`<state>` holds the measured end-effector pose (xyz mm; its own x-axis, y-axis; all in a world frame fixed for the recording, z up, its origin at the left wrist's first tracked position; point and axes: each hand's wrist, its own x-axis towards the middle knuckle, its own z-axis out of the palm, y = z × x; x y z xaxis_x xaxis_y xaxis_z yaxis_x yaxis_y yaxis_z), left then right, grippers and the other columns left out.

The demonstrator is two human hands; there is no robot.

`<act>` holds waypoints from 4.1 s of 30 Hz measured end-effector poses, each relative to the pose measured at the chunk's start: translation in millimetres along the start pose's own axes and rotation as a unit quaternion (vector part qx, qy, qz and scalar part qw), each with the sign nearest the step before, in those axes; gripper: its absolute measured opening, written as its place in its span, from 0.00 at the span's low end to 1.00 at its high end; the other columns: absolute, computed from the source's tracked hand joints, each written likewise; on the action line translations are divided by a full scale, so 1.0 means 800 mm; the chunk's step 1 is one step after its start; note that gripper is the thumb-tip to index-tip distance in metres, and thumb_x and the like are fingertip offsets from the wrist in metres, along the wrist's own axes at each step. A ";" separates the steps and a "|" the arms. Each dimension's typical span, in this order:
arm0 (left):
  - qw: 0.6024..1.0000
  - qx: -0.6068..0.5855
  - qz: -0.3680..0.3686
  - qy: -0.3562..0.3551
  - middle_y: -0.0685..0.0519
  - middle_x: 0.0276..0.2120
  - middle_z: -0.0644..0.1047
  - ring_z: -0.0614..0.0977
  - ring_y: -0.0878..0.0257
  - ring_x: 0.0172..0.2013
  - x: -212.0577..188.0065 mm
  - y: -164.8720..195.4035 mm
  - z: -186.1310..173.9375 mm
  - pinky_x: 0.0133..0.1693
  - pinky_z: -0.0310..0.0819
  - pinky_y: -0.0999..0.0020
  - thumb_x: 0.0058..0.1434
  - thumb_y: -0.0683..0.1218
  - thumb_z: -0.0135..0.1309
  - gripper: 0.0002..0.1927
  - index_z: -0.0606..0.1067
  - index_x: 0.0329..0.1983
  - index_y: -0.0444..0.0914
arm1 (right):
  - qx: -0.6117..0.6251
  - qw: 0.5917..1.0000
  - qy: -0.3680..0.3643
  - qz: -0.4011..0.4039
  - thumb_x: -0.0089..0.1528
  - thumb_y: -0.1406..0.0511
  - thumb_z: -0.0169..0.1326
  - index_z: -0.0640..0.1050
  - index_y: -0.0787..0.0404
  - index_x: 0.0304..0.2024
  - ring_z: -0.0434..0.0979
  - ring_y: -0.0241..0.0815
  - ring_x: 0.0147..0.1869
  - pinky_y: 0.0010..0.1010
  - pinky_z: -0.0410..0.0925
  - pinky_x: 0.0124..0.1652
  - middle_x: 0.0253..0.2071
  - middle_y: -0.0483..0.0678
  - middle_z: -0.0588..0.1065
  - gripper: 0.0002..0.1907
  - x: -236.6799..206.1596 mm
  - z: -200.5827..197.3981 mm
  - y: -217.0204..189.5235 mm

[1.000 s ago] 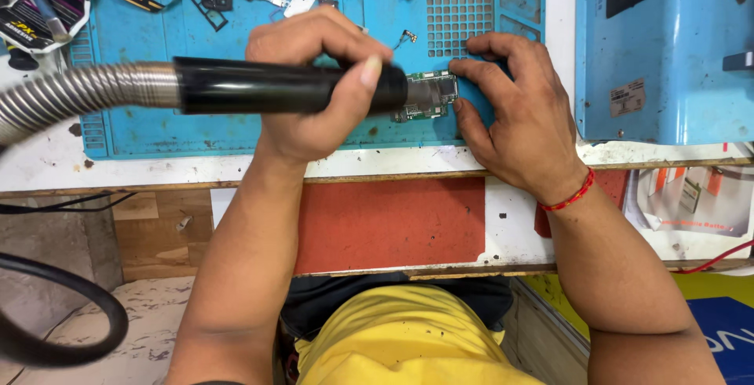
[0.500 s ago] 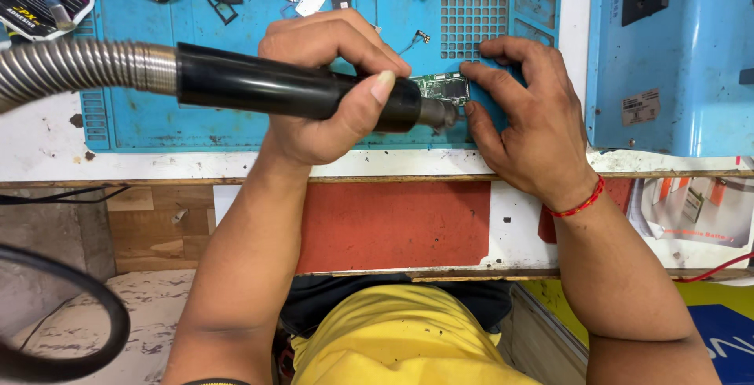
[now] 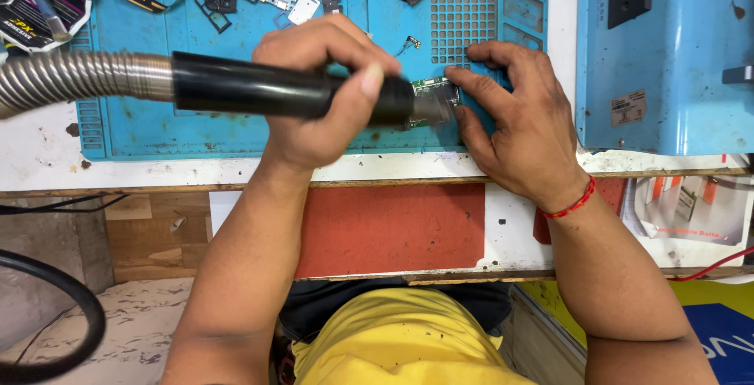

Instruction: The person uses a hot air gun to apply heat to a small circuit board held in place on a blue work mat. They carefully direct the hot air stream onto specific components while stabilizing the board with their other hand.

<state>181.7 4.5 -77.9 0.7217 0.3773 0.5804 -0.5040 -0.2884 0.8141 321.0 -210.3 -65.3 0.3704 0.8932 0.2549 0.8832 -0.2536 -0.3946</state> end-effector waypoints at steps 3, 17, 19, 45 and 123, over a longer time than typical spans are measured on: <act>0.996 0.079 0.007 0.032 0.44 0.34 0.82 0.83 0.61 0.32 0.003 0.001 0.000 0.38 0.78 0.71 0.67 0.43 0.58 0.08 0.77 0.36 0.31 | 0.007 1.000 -0.004 0.010 0.61 0.69 0.64 0.80 0.60 0.57 0.71 0.55 0.62 0.43 0.69 0.59 0.61 0.53 0.71 0.21 -0.001 0.001 -0.001; 0.999 -0.004 0.000 -0.034 0.44 0.36 0.82 0.84 0.62 0.31 0.005 0.000 0.006 0.36 0.79 0.73 0.63 0.43 0.58 0.08 0.78 0.35 0.31 | 0.016 0.999 0.003 0.035 0.58 0.69 0.63 0.80 0.61 0.54 0.72 0.56 0.60 0.44 0.69 0.57 0.59 0.54 0.72 0.21 0.005 -0.002 -0.003; 0.997 0.074 0.007 0.010 0.44 0.35 0.82 0.84 0.61 0.31 0.006 0.002 0.006 0.36 0.79 0.73 0.63 0.42 0.59 0.07 0.78 0.35 0.31 | 0.019 0.999 -0.001 0.038 0.58 0.69 0.63 0.79 0.61 0.54 0.72 0.56 0.60 0.44 0.69 0.56 0.59 0.54 0.72 0.21 0.005 -0.001 -0.002; 0.997 0.067 -0.018 0.038 0.43 0.34 0.82 0.83 0.60 0.33 -0.003 -0.001 0.003 0.40 0.78 0.72 0.68 0.42 0.58 0.08 0.77 0.37 0.31 | 0.017 1.000 0.002 0.015 0.61 0.70 0.63 0.79 0.61 0.56 0.72 0.54 0.61 0.42 0.70 0.58 0.62 0.53 0.71 0.20 -0.004 0.003 0.002; 0.994 0.094 -0.008 0.047 0.45 0.32 0.81 0.82 0.62 0.29 0.006 0.003 0.005 0.35 0.76 0.73 0.63 0.40 0.58 0.06 0.77 0.34 0.31 | -0.008 1.000 0.002 0.021 0.60 0.69 0.64 0.79 0.60 0.56 0.71 0.55 0.60 0.43 0.68 0.58 0.60 0.51 0.72 0.20 0.006 0.001 -0.006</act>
<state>185.7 1.7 -73.4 0.6767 0.4609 0.5741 -0.3897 -0.4374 0.8105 318.2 -204.8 -62.7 0.4092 0.8797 0.2424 0.8712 -0.2976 -0.3905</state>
